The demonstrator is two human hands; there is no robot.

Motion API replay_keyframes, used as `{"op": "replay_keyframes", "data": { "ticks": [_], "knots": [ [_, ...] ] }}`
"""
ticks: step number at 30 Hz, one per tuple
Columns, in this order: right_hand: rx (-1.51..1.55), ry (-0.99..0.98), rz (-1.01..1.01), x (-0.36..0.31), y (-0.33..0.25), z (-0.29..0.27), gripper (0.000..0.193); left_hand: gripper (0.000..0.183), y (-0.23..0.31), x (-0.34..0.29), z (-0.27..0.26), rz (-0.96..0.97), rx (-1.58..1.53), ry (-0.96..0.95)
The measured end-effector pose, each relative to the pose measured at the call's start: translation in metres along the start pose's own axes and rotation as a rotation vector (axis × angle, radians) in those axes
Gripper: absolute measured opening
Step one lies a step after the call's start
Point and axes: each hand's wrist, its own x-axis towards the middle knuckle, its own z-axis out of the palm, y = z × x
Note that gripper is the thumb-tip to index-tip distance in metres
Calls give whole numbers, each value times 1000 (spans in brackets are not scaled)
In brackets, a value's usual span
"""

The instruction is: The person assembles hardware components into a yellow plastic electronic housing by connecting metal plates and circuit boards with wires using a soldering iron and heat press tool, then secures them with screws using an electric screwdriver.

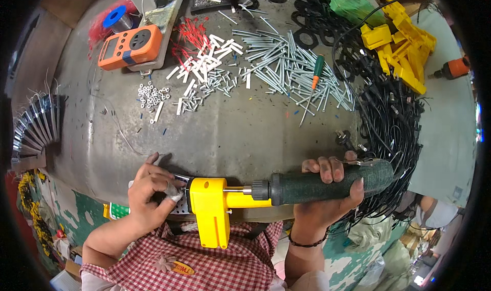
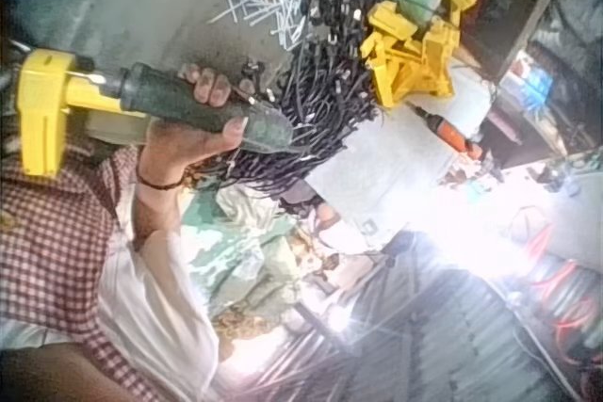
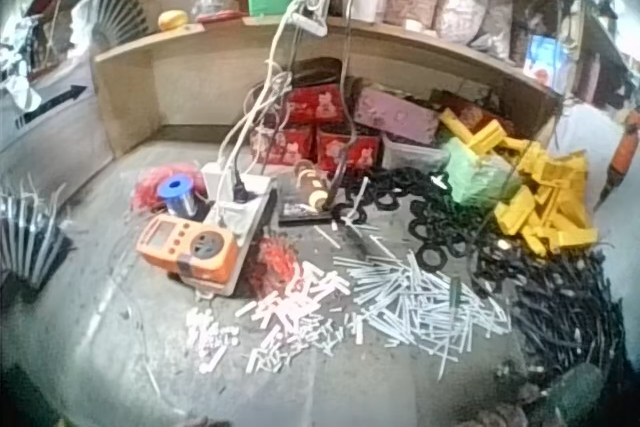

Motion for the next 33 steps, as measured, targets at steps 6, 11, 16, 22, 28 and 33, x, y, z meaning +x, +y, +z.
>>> {"op": "replay_keyframes", "data": {
  "ticks": [6, 11, 16, 22, 28, 33],
  "knots": [
    [-54, -12, 28, -1, -1, 2, 38, 22, -1, -1, -1, 11, 24, -12],
    [-12, 34, 38, 2, 0, 3, 35, 23, -3, -3, 1, 59, 66, 10],
    [-15, 48, 21, 3, 0, 3, 34, 25, -1, -5, 9, 71, 56, 80],
    [-38, -55, 23, 3, 0, 1, 35, 29, -2, -7, 12, 86, 94, 91],
    [-87, -2, 12, 3, 3, 6, 33, 35, -3, 1, 4, 118, 193, -80],
    [-119, 24, -16, 9, 1, 8, 33, 38, -4, 6, 5, 148, 101, -173]
  ]
}}
